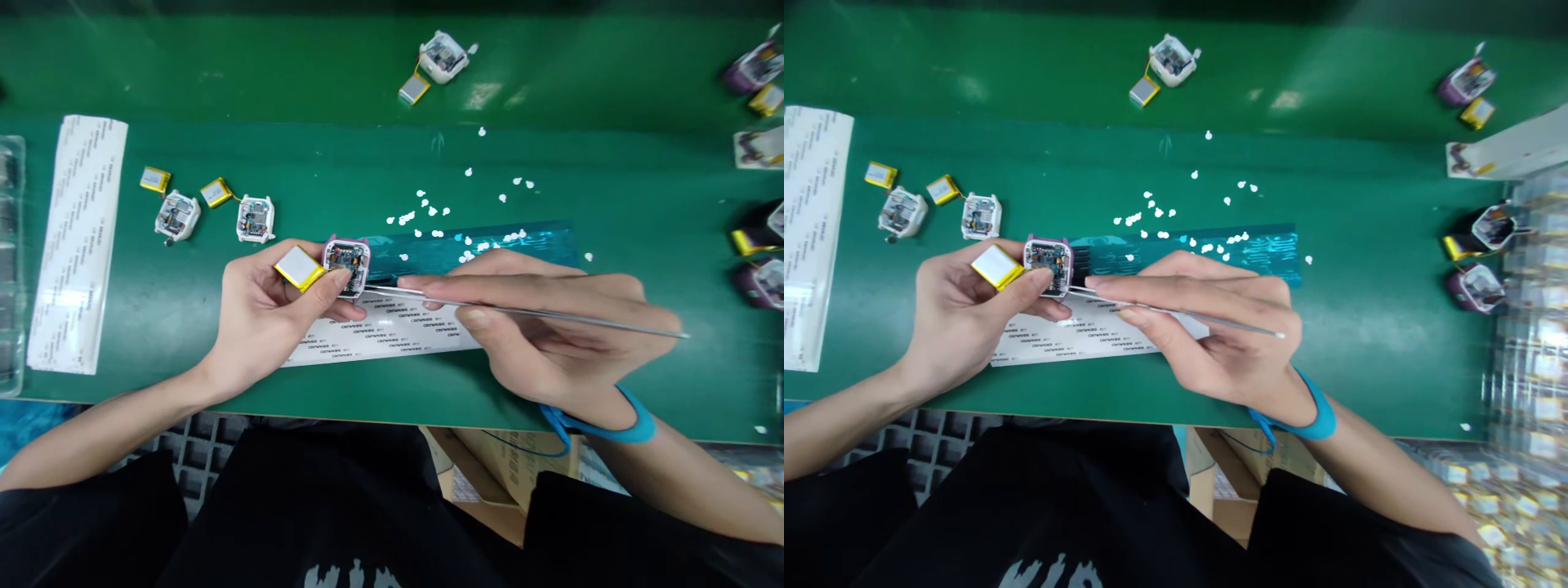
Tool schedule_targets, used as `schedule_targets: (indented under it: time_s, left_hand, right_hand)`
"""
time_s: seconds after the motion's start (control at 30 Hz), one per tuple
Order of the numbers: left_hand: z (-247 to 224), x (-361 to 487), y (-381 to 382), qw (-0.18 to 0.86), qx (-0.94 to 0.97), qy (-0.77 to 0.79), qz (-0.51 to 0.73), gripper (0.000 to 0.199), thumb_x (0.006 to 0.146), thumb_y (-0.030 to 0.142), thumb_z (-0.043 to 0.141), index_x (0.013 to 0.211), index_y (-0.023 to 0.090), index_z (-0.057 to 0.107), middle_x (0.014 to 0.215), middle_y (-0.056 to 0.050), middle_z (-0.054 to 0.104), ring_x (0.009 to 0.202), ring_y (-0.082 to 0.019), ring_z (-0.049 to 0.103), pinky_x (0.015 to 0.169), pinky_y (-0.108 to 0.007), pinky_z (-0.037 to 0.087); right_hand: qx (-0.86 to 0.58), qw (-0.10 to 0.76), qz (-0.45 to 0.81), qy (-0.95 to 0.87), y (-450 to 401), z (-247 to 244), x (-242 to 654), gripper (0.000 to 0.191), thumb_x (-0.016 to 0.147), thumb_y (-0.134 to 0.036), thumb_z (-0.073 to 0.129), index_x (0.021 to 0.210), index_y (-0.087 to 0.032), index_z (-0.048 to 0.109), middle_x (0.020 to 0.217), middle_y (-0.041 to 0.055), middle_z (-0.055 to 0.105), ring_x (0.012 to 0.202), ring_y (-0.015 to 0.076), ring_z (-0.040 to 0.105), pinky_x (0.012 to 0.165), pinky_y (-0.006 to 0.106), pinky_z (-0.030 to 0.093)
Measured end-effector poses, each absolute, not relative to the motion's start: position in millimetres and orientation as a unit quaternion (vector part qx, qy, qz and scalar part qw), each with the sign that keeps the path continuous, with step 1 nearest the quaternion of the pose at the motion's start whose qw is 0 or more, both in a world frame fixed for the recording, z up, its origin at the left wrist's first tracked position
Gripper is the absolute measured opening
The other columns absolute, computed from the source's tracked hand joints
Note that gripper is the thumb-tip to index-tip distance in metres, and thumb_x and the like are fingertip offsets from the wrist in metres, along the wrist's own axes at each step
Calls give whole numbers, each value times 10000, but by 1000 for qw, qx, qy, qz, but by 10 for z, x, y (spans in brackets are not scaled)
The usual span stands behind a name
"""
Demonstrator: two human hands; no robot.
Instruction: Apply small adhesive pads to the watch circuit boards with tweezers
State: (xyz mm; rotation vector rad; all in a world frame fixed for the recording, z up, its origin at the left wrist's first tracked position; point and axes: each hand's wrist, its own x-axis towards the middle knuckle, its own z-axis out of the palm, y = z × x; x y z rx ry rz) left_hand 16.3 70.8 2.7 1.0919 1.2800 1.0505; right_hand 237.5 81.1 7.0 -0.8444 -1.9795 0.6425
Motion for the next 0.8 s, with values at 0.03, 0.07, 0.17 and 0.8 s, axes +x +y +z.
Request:
schedule_targets:
  time_s: [0.03,0.07,0.17,0.8]
  left_hand:
    - [25,161,710,551,459,539,442,75,841,178,760,878,175,695,666,27,734,597,-173,761,584,-214,648]
    - [22,158,714,553,457,539,441,78,839,178,763,878,177,695,671,28,735,594,-173,760,584,-216,648]
    - [0,149,730,558,450,540,441,91,830,198,778,860,182,693,663,33,730,590,-177,759,584,-228,650]
    - [364,-695,2407,163,701,665,197,190,897,355,610,968,189,670,594,136,517,680,-11,521,648,-96,528]
  right_hand:
    - [-332,430,261,-798,814,62,2372,295,909,-100,662,1123,-284,745,1007,10,791,783,171,732,633,327,623]
    - [-323,425,267,-803,816,51,2368,300,905,-95,666,1127,-282,744,1009,8,791,772,166,729,630,323,622]
    - [-307,417,266,-813,822,23,2360,311,892,-71,677,1128,-263,742,993,6,793,756,152,719,623,302,615]
    - [-236,375,-27,-896,871,-40,2530,326,905,-31,610,1183,-188,676,1173,72,748,893,196,725,696,329,656]
